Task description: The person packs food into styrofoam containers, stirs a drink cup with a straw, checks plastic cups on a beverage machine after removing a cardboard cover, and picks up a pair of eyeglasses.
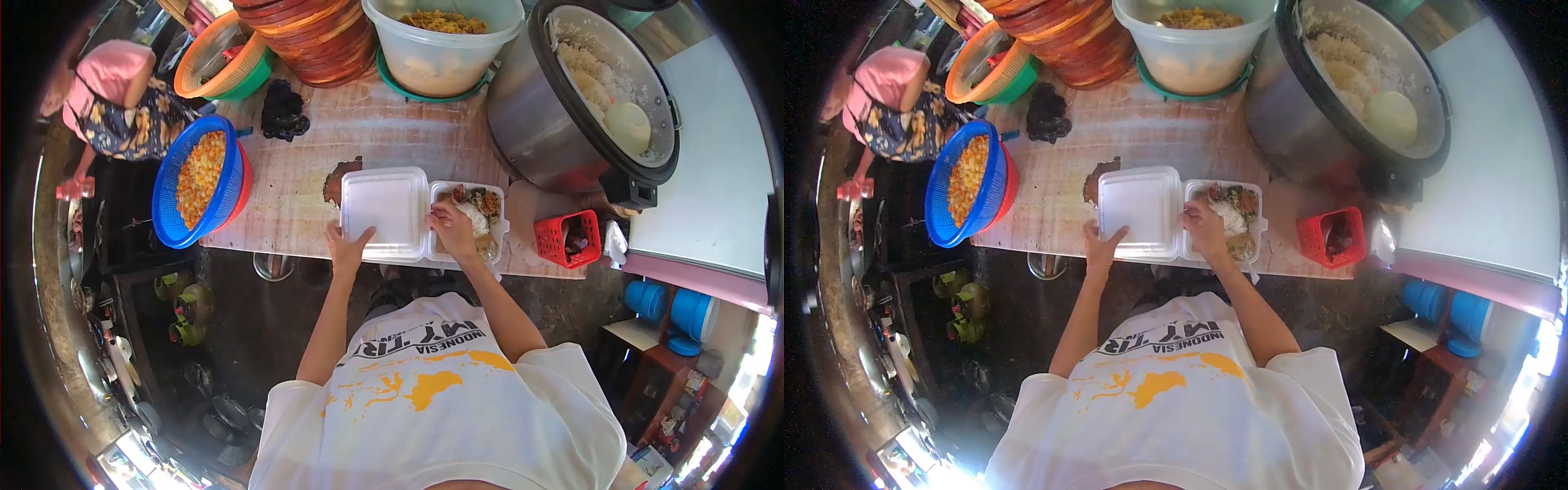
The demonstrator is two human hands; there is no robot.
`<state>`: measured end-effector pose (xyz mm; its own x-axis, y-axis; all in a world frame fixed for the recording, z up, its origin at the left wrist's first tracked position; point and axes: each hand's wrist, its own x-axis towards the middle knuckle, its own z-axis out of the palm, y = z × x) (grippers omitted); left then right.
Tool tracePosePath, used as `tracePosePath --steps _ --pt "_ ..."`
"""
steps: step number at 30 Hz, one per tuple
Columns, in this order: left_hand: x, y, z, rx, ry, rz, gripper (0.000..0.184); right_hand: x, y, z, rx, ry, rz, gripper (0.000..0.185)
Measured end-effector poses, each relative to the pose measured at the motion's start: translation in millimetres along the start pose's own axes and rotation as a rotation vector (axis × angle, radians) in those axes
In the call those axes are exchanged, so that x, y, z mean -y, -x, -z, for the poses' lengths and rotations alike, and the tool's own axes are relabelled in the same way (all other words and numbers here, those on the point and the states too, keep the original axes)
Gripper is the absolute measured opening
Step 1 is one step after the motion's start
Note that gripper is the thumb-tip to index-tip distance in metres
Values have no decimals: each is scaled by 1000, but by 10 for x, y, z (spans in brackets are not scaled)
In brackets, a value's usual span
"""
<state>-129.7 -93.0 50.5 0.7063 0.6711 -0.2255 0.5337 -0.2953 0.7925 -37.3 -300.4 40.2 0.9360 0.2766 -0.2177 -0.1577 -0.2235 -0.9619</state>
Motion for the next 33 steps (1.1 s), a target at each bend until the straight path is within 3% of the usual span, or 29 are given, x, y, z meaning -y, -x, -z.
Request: tracePosePath --steps 2,3,7,9,12,16,21,25,33 --pt "51 -151 101 269 135 220 89 11 -14 -23 15 -155 -140 19" --pt "-5 -187 145 268 50 215 89 19 -15 -37 8 -203 -171 18" --pt "-147 -151 154 261 225 144 73 55 -85 -18 -1 -352 -230 17" --pt "-206 -188 185 254 246 161 72 86 -173 -9 9 -437 -218 22" --pt "-331 -375 255 220 314 136 71 595 -356 27 93 -310 -171 24" --pt "-631 -1041 387 189 328 51 74 859 -962 -178 182 -537 -184 25" --pt "-560 -2099 267 182 235 -79 87 549 -1866 -548 233 -681 -256 27" --pt "-372 -2648 130 230 125 -27 89 277 -2277 -777 174 -753 -360 26" --pt "-320 -2494 43 149 209 -75 85 288 -2240 -774 155 -703 -484 28"
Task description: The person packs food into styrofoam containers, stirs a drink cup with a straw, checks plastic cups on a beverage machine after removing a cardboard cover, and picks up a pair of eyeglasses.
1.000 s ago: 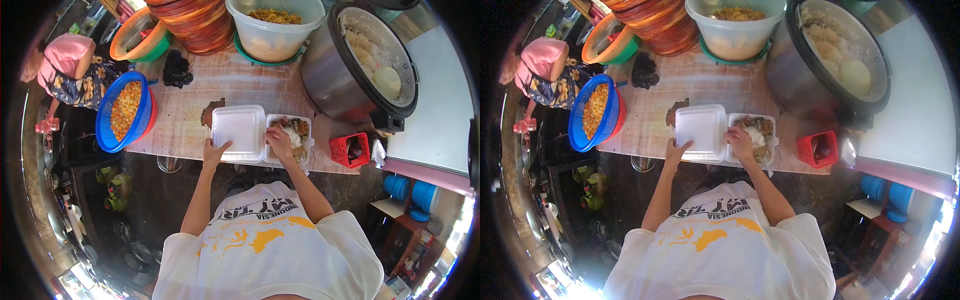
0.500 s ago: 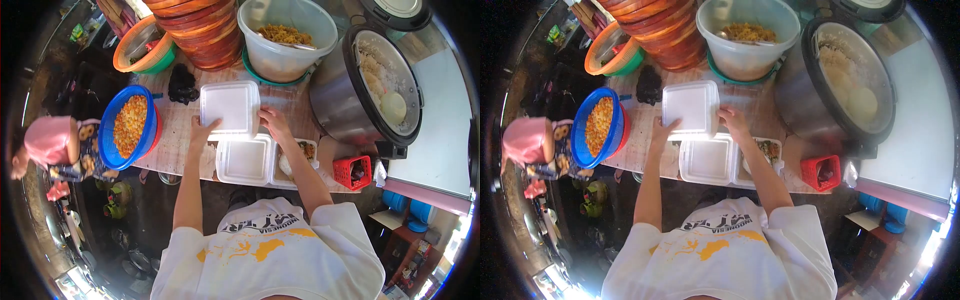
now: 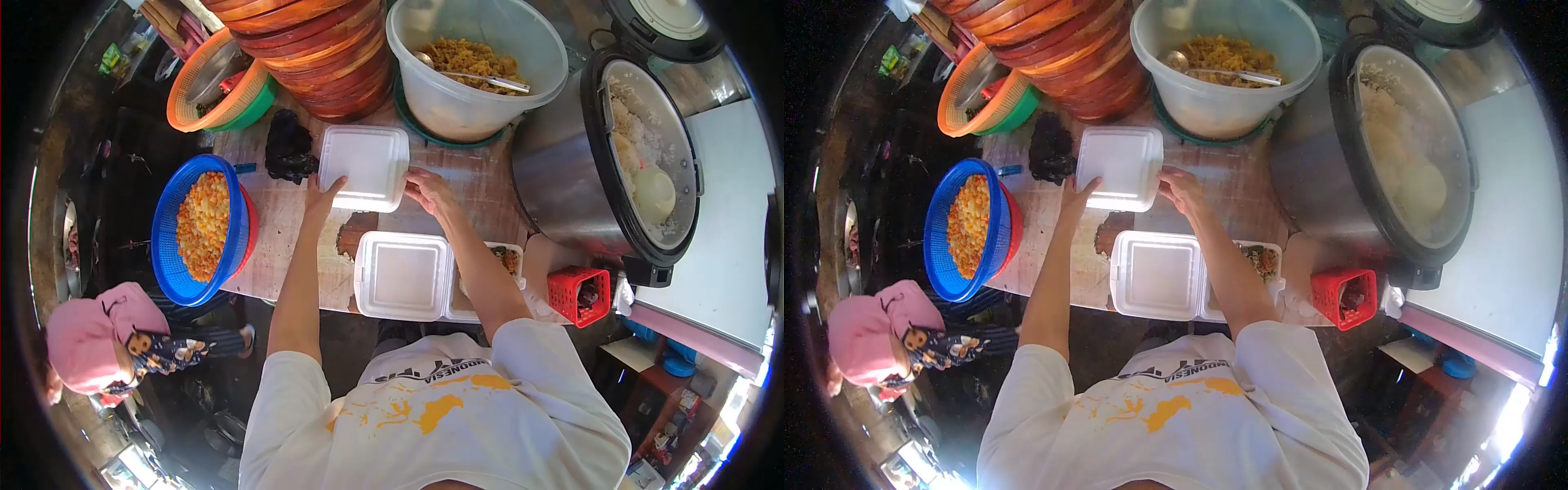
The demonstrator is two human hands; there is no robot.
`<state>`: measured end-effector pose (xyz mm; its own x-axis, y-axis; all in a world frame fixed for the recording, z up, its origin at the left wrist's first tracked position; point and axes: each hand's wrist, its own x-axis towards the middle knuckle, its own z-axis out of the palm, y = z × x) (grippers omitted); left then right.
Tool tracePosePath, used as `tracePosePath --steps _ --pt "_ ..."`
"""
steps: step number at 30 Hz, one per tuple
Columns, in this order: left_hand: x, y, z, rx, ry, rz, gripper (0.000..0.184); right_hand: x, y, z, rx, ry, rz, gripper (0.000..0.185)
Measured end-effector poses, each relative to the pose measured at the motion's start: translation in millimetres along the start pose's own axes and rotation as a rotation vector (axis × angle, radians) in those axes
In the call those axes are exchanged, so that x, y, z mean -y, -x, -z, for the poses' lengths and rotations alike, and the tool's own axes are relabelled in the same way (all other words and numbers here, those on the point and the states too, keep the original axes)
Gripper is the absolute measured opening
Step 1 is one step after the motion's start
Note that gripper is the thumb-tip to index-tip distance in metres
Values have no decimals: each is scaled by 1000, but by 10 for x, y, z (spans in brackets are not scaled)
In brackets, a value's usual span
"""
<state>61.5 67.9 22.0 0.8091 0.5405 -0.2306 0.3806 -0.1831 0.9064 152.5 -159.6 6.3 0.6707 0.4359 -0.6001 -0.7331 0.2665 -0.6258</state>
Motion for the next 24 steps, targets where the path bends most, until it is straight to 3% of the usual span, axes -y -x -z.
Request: tracePosePath --steps 2,5,7,8,10,12,14,16,18,21,24 --pt "-11 37 -22 -39 22 -8 82 21 -44 15 31 20 -2 27" --pt "116 123 -65 -141 -44 26 79 29 -45 34 -12 311 8 27" --pt "260 241 -41 -283 -185 68 77 63 48 186 -74 717 298 27" --pt "473 275 8 -209 -156 206 70 82 132 302 -110 920 439 27" --pt "750 607 81 -178 -211 147 58 270 615 572 -213 1034 561 27" --pt "538 1221 104 -7 -136 300 44 465 1293 883 -392 1181 588 24" --pt "495 1737 106 89 -44 326 32 397 1709 1401 -658 1439 603 24" --pt "408 2102 100 164 -5 321 20 347 2087 1721 -669 1595 351 26" --pt "516 2354 35 111 164 341 16 101 2195 2145 -508 1462 283 27" --pt "602 2480 47 31 216 236 15 -305 2184 2462 -388 1212 466 23" --pt "498 2552 141 -49 174 165 15 -324 2213 2287 -439 1176 328 22"
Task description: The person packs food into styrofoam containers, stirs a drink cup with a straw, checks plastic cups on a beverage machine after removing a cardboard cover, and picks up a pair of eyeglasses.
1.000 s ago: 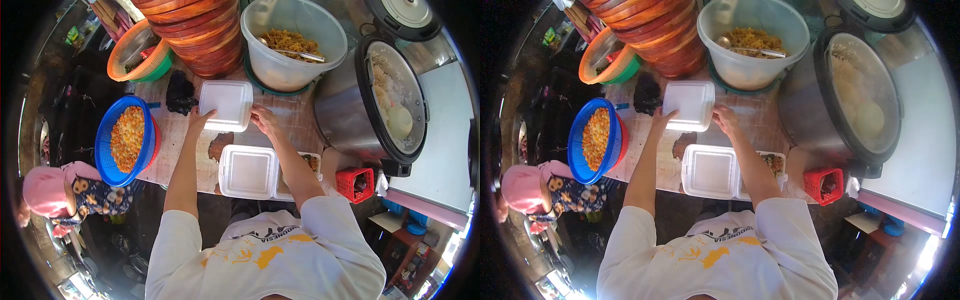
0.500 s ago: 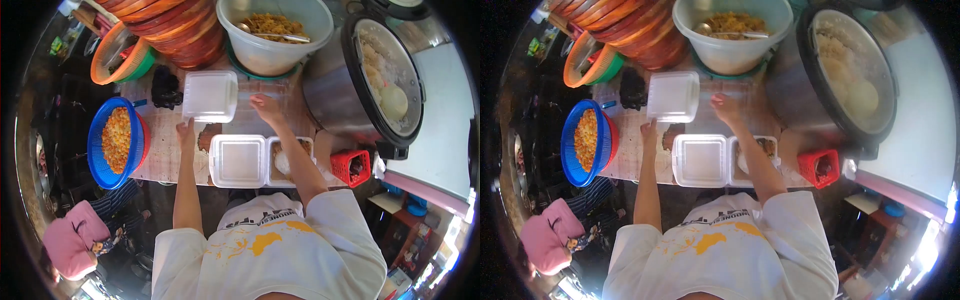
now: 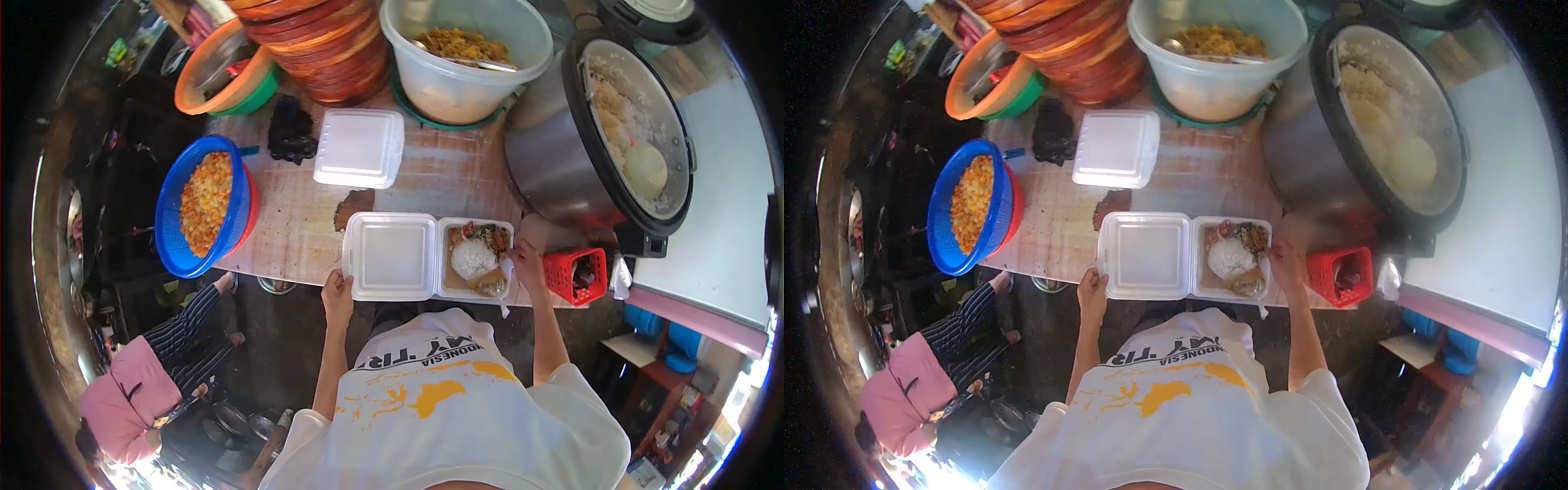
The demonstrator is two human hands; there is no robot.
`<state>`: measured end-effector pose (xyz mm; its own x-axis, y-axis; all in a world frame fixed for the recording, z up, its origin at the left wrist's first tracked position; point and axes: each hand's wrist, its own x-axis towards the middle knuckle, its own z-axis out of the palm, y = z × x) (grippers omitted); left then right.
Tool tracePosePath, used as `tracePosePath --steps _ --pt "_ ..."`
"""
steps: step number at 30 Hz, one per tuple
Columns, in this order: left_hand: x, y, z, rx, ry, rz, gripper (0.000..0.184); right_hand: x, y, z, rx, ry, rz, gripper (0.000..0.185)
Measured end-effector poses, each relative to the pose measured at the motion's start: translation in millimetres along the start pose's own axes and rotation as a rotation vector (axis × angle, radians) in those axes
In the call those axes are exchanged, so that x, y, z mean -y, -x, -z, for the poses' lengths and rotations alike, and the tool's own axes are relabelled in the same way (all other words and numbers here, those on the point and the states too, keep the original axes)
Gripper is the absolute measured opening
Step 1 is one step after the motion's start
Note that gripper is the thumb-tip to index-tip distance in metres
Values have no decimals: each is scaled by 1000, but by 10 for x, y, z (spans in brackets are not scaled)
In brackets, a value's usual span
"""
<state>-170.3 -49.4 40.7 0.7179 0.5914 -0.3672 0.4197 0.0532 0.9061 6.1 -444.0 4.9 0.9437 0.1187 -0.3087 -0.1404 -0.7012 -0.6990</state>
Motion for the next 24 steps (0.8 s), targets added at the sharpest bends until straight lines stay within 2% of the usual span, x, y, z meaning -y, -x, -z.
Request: tracePosePath --steps 3,4,7,11,14,15,17,20,21,24 --pt "-102 68 205 -153 -113 -129 16 183 -15 -267 86 -88 1 21" --pt "-64 52 387 -207 -160 -162 16 337 11 -389 51 -118 127 21" --pt "33 -143 1003 -272 -274 -200 18 796 -10 -793 132 -130 212 15" --pt "78 -463 1499 -401 -215 -313 22 1094 -230 -1401 224 -251 295 11" --pt "-139 -525 1644 -467 -512 -135 25 1294 -320 -1566 215 -174 369 12" --pt "87 -639 1727 -474 -554 -244 29 1387 -377 -1535 252 10 421 12" --pt "189 -635 1731 -449 -510 -246 32 1677 -428 -1287 302 384 509 13" --pt "349 -517 1706 -635 -731 -489 37 2597 -636 -1030 22 367 822 13" --pt "229 -389 1662 -659 -743 -541 39 3155 -679 -940 28 322 876 11" --pt "-238 40 1473 -612 -421 -314 35 4773 -839 -930 -139 22 1289 12"
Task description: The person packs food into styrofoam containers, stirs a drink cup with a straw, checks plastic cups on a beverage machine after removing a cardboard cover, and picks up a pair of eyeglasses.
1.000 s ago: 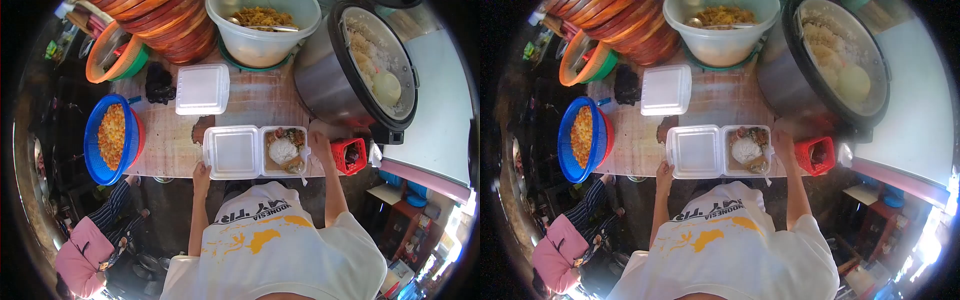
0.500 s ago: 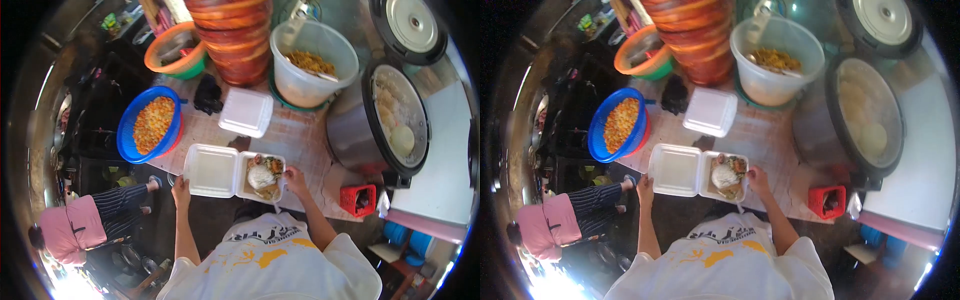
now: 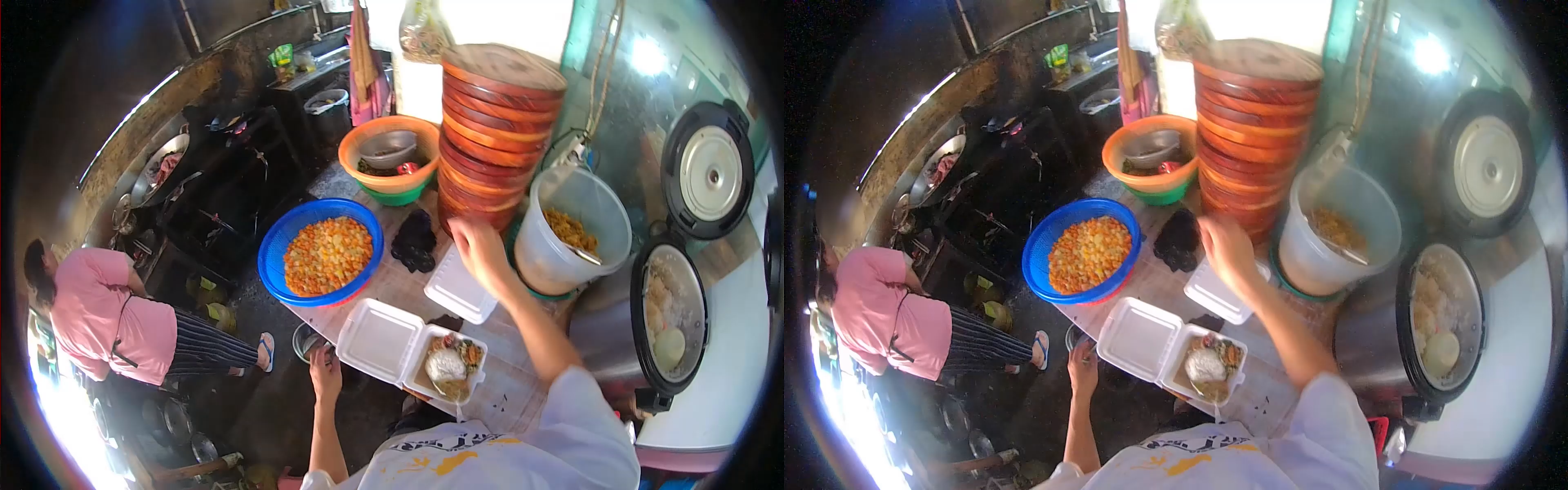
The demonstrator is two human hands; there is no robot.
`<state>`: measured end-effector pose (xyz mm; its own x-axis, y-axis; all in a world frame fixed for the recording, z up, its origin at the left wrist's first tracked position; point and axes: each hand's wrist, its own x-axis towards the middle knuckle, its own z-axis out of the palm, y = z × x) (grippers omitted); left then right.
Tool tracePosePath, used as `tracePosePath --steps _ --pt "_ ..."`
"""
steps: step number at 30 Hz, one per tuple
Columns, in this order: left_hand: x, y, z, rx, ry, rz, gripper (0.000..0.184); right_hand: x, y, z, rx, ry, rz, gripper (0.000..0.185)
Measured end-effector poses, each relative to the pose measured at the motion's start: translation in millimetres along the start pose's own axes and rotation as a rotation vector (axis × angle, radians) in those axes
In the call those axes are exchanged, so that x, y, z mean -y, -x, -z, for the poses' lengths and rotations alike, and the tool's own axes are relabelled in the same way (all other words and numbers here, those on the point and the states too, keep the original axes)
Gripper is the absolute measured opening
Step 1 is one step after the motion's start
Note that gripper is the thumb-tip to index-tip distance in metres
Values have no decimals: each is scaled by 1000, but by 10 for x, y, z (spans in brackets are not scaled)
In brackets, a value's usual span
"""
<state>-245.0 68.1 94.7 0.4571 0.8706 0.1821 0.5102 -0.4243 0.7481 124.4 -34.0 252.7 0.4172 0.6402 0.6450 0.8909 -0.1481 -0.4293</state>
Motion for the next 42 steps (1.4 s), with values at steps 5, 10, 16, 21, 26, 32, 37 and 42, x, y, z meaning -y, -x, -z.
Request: tracePosePath --steps 5,10,16,21,26,32,37,42 --pt "-5 300 309 -91 102 75 29 48 -2235 -780 -9 405 327 26" --pt "119 511 612 -194 81 312 25 -185 -3578 -1390 8 1056 200 37" --pt "-29 363 819 -294 -9 222 24 -292 -3990 -1531 -137 1188 116 39" --pt "-263 -122 783 -217 147 183 19 -86 -3981 -948 -610 254 341 11" --pt "-426 -650 664 -80 251 1 23 9 -3896 -372 -707 -454 93 16" --pt "-1119 -1094 614 -68 302 -222 21 -57 -3804 240 -509 -954 -205 23" --pt "-1842 -1718 697 -98 356 -538 20 -40 -3720 550 -304 -996 -160 26" --pt "-2788 -2518 714 -58 724 -689 15 -35 -3823 655 -346 -1000 -184 22"
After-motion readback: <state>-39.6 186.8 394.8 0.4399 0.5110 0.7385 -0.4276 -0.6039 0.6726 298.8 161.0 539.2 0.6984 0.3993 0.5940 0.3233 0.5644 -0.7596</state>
